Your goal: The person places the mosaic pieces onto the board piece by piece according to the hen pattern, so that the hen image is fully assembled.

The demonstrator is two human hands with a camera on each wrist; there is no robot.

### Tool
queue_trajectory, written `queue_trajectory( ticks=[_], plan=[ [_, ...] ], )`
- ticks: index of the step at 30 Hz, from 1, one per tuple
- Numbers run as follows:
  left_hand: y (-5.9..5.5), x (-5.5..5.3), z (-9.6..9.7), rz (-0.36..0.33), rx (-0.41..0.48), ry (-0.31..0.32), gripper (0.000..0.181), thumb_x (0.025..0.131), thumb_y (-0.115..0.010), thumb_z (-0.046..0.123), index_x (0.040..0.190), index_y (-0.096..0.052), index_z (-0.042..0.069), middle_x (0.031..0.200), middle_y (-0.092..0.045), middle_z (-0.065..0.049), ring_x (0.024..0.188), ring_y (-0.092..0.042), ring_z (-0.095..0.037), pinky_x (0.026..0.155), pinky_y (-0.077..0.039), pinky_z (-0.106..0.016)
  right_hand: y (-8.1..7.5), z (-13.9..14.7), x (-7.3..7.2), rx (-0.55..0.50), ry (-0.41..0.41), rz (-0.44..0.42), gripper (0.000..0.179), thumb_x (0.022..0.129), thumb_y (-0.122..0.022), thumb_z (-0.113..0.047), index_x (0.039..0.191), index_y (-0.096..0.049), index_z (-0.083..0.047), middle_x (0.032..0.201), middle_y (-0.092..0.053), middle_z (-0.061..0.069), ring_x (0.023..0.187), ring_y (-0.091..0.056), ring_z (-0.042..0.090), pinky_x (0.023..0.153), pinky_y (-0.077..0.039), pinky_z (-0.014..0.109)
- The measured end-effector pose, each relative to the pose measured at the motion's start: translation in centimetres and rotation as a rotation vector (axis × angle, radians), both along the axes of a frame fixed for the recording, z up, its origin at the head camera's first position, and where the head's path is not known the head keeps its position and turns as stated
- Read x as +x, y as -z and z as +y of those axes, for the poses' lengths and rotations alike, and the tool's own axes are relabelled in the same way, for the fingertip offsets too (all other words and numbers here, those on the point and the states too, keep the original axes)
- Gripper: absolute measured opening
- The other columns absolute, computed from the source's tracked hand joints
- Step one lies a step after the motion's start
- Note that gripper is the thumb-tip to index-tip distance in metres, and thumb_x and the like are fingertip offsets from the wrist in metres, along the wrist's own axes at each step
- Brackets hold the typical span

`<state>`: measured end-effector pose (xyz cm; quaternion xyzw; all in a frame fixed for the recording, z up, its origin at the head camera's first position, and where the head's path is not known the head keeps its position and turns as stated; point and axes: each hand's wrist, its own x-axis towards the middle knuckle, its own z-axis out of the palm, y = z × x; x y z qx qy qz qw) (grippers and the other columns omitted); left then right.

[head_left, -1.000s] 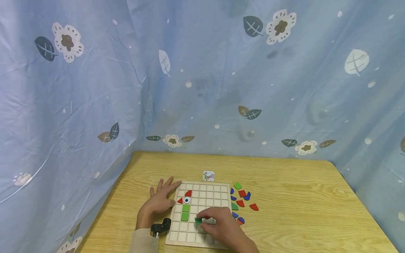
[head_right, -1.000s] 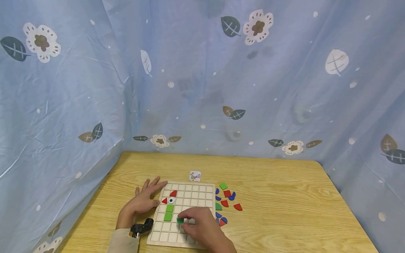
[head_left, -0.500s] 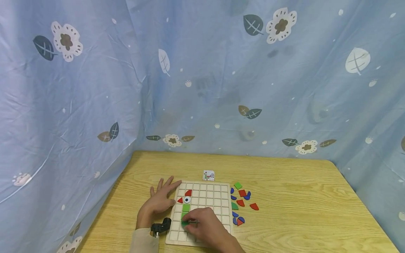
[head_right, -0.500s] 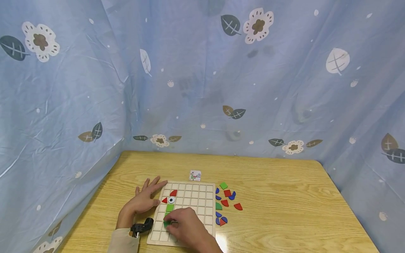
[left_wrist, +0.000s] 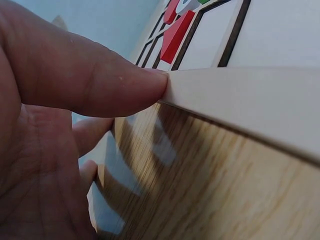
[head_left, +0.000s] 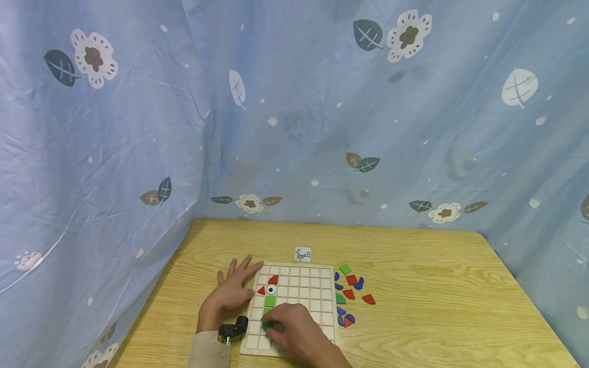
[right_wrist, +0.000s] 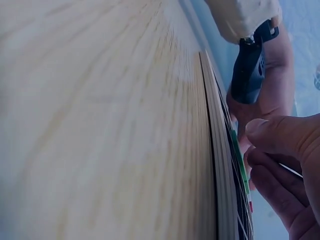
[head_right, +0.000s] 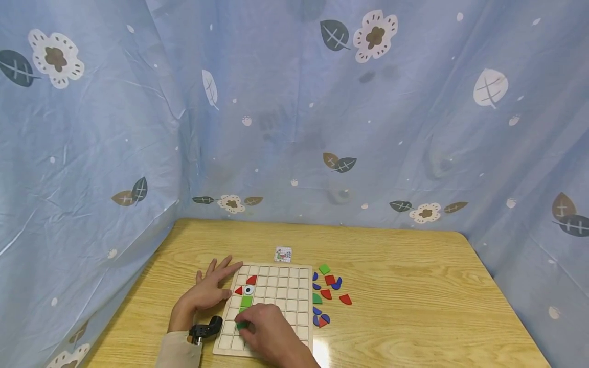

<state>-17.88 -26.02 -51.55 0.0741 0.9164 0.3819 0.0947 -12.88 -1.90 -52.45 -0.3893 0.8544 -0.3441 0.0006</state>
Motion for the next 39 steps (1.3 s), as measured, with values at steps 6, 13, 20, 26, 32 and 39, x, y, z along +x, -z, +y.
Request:
queue_trajectory(
  ticks=[6,13,20,26,32,39],
  plan=[
    [0.2,0.0,0.0,0.001,-0.001,0.002,0.081,0.087,-0.067,0.001,0.165,-0.051,0.015,0.182,-0.020,-0.022,0.167,0.007,-0.056,0.121,0.017,-0.085,0.0,-0.2,0.1,0.021,-0.014,-0.008,0.016,0.096,-0.082,-0.012,0.110,-0.085,-0.019,0.106,-0.081,-0.017,0.100,-0.069,-0.009,0.090,-0.058,0.015],
    [0.1,0.0,-0.2,0.014,0.002,0.010,0.081,0.087,-0.067,0.001,0.165,-0.052,0.016,0.181,-0.020,-0.024,0.167,0.007,-0.057,0.120,0.017,-0.086,0.0,0.0,0.1,0.002,-0.019,-0.004,0.015,0.096,-0.083,-0.011,0.109,-0.085,-0.019,0.105,-0.081,-0.016,0.098,-0.069,-0.009,0.088,-0.058,0.014],
    [0.2,0.0,0.0,0.037,0.027,0.005,0.081,0.085,-0.066,0.000,0.164,-0.052,0.013,0.180,-0.021,-0.028,0.165,0.004,-0.062,0.118,0.017,-0.088,-0.2,1.6,0.3,-0.118,-0.014,-0.074,0.019,0.095,-0.081,-0.005,0.109,-0.085,-0.017,0.106,-0.083,-0.011,0.096,-0.072,-0.004,0.086,-0.059,0.017],
    [0.2,0.0,0.1,0.016,0.008,-0.009,0.081,0.086,-0.068,-0.001,0.164,-0.053,0.015,0.181,-0.021,-0.024,0.167,0.006,-0.057,0.120,0.019,-0.085,0.0,4.9,0.4,-0.226,0.042,-0.178,0.019,0.095,-0.083,-0.008,0.112,-0.086,-0.017,0.107,-0.085,-0.006,0.099,-0.078,0.006,0.088,-0.064,0.027],
    [0.0,0.1,0.1,0.000,0.016,-0.001,0.083,0.086,-0.069,-0.002,0.165,-0.051,0.016,0.182,-0.019,-0.023,0.167,0.009,-0.056,0.119,0.020,-0.084,-0.1,9.5,-0.4,-0.250,0.155,-0.195,0.019,0.093,-0.087,-0.014,0.112,-0.086,-0.017,0.110,-0.084,-0.005,0.100,-0.077,0.010,0.089,-0.064,0.030],
    [0.2,0.0,0.1,0.001,0.010,-0.004,0.083,0.086,-0.069,-0.002,0.165,-0.052,0.016,0.182,-0.020,-0.023,0.167,0.008,-0.056,0.120,0.020,-0.084,-1.4,14.2,-2.8,-0.254,0.305,-0.071,0.024,0.089,-0.089,-0.008,0.113,-0.086,-0.014,0.108,-0.085,-0.001,0.099,-0.081,0.019,0.084,-0.067,0.040]
  ],
)
